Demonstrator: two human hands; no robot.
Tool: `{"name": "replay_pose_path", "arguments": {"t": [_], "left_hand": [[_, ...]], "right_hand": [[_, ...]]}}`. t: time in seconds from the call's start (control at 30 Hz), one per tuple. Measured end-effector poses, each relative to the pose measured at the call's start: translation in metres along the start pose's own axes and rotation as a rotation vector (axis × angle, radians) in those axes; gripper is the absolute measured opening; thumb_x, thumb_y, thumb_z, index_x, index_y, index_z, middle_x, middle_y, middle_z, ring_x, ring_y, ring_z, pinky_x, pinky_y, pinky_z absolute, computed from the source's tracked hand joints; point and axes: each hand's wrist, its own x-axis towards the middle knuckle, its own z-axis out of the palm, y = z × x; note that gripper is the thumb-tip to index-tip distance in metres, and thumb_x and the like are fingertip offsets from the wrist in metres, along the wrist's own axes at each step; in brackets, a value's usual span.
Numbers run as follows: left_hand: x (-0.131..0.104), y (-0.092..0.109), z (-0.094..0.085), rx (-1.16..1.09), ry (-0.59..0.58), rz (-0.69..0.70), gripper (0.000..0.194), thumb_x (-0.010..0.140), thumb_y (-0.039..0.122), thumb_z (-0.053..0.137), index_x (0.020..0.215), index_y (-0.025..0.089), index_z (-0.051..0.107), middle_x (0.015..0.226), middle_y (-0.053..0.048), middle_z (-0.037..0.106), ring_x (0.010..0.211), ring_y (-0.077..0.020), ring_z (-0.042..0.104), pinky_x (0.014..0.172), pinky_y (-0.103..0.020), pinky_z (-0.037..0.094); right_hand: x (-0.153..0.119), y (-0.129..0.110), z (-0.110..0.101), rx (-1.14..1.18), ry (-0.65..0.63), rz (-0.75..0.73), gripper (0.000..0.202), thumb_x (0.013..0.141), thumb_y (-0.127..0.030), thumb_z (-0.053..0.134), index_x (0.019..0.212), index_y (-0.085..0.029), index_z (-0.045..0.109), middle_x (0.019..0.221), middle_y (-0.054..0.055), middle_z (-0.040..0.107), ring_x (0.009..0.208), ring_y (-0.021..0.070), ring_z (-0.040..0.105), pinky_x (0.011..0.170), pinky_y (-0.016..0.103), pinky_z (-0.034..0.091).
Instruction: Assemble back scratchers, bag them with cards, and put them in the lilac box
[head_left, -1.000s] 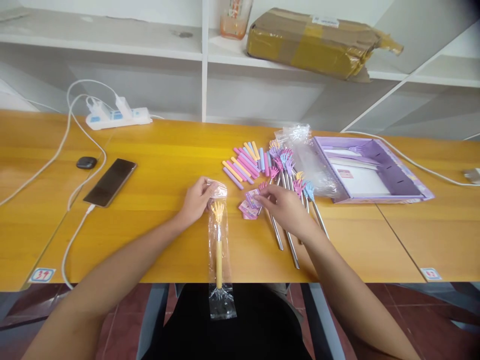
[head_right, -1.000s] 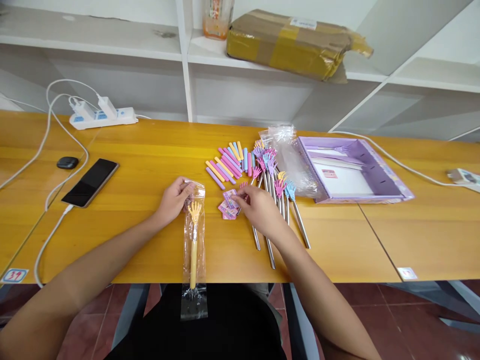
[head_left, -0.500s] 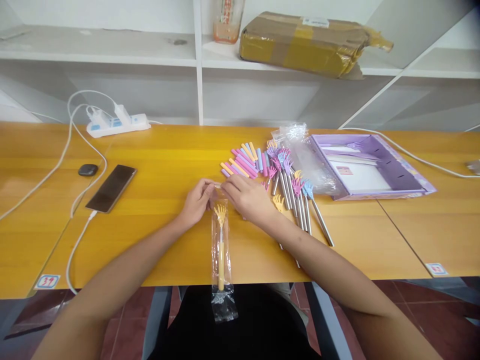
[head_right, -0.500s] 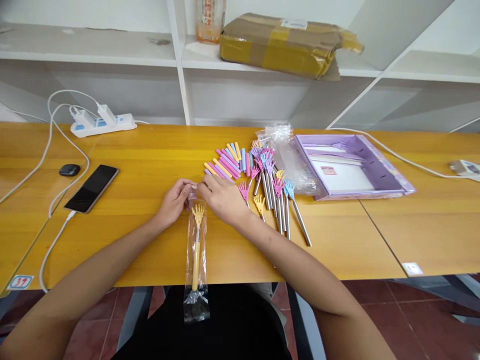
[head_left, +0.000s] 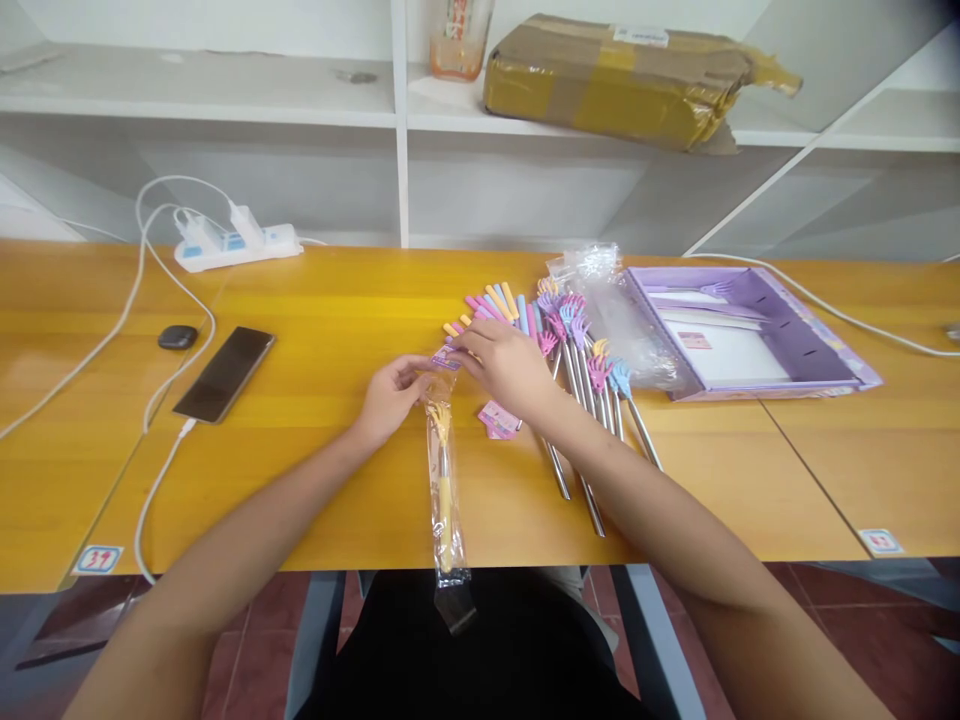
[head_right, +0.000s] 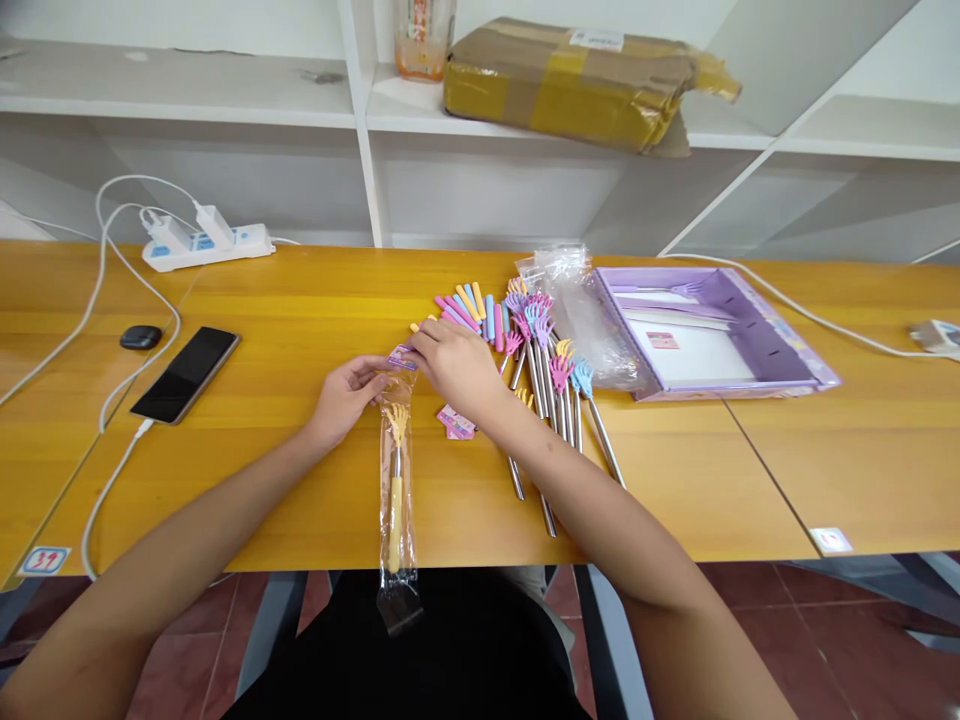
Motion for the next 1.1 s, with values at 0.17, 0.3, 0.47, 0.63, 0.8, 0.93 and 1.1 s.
{"name": "replay_pose_path", "arguments": {"t": [0.17, 0.3, 0.47, 0.63, 0.8, 0.93, 1.1], "left_hand": [[0.000, -0.001, -0.002, -0.015, 0.013, 0.020, 0.032, 0.082, 0.038, 0.082, 0.107, 0.018, 0.076, 0.112, -0.010, 0.081, 0.096, -0.0214, 0.073, 0.073, -0.028, 0.054], [0.000, -0.001, -0.001, -0.027, 0.002, 0.031, 0.034, 0.083, 0.040, 0.083, 0.107, 0.017, 0.077, 0.111, -0.010, 0.081, 0.098, -0.0221, 0.074, 0.075, -0.029, 0.055], [-0.001, 0.000, -0.001, -0.040, -0.005, 0.059, 0.033, 0.085, 0.041, 0.084, 0.107, 0.017, 0.077, 0.114, -0.010, 0.082, 0.104, -0.0233, 0.075, 0.085, -0.032, 0.058], [-0.001, 0.000, -0.002, -0.028, -0.016, 0.058, 0.037, 0.085, 0.047, 0.085, 0.108, 0.018, 0.078, 0.113, -0.010, 0.082, 0.101, -0.0234, 0.075, 0.078, -0.030, 0.057], [0.001, -0.004, -0.003, -0.020, -0.030, 0.057, 0.043, 0.085, 0.054, 0.085, 0.109, 0.018, 0.078, 0.114, -0.010, 0.081, 0.101, -0.0241, 0.076, 0.077, -0.030, 0.058], [0.002, -0.006, -0.003, -0.005, -0.026, 0.050, 0.047, 0.082, 0.057, 0.088, 0.106, 0.018, 0.078, 0.109, -0.010, 0.082, 0.095, -0.0224, 0.074, 0.074, -0.029, 0.056], [0.002, -0.003, -0.001, 0.001, -0.031, 0.048, 0.051, 0.079, 0.061, 0.089, 0.103, 0.018, 0.077, 0.107, -0.010, 0.082, 0.096, -0.0225, 0.074, 0.077, -0.030, 0.056]], "right_hand": [[0.002, 0.003, 0.000, 0.023, -0.028, -0.008, 0.020, 0.109, -0.029, 0.063, 0.112, -0.017, 0.080, 0.111, 0.012, 0.076, 0.105, 0.0280, 0.070, 0.093, 0.041, 0.052], [0.004, 0.003, -0.001, 0.041, -0.054, -0.033, 0.020, 0.108, -0.030, 0.064, 0.110, -0.017, 0.079, 0.109, 0.013, 0.076, 0.105, 0.0280, 0.069, 0.093, 0.041, 0.052], [0.006, 0.005, 0.000, 0.091, -0.066, -0.048, 0.015, 0.106, -0.029, 0.068, 0.109, -0.017, 0.077, 0.110, 0.013, 0.075, 0.105, 0.0278, 0.068, 0.093, 0.041, 0.051], [0.008, 0.007, -0.001, 0.196, -0.123, -0.002, 0.013, 0.106, -0.024, 0.066, 0.112, -0.017, 0.074, 0.109, 0.011, 0.077, 0.100, 0.0251, 0.069, 0.087, 0.036, 0.050], [0.012, 0.006, -0.006, 0.280, -0.174, 0.000, 0.014, 0.102, -0.014, 0.062, 0.108, -0.018, 0.075, 0.104, 0.008, 0.080, 0.095, 0.0224, 0.070, 0.088, 0.035, 0.049], [0.015, 0.007, -0.008, 0.287, -0.225, -0.058, 0.006, 0.100, -0.017, 0.070, 0.103, -0.019, 0.075, 0.100, 0.007, 0.079, 0.092, 0.0216, 0.069, 0.086, 0.034, 0.048], [0.017, 0.008, -0.007, 0.263, -0.265, -0.094, 0.003, 0.098, -0.016, 0.074, 0.095, -0.018, 0.074, 0.098, 0.007, 0.077, 0.088, 0.0204, 0.065, 0.082, 0.033, 0.044]]}}
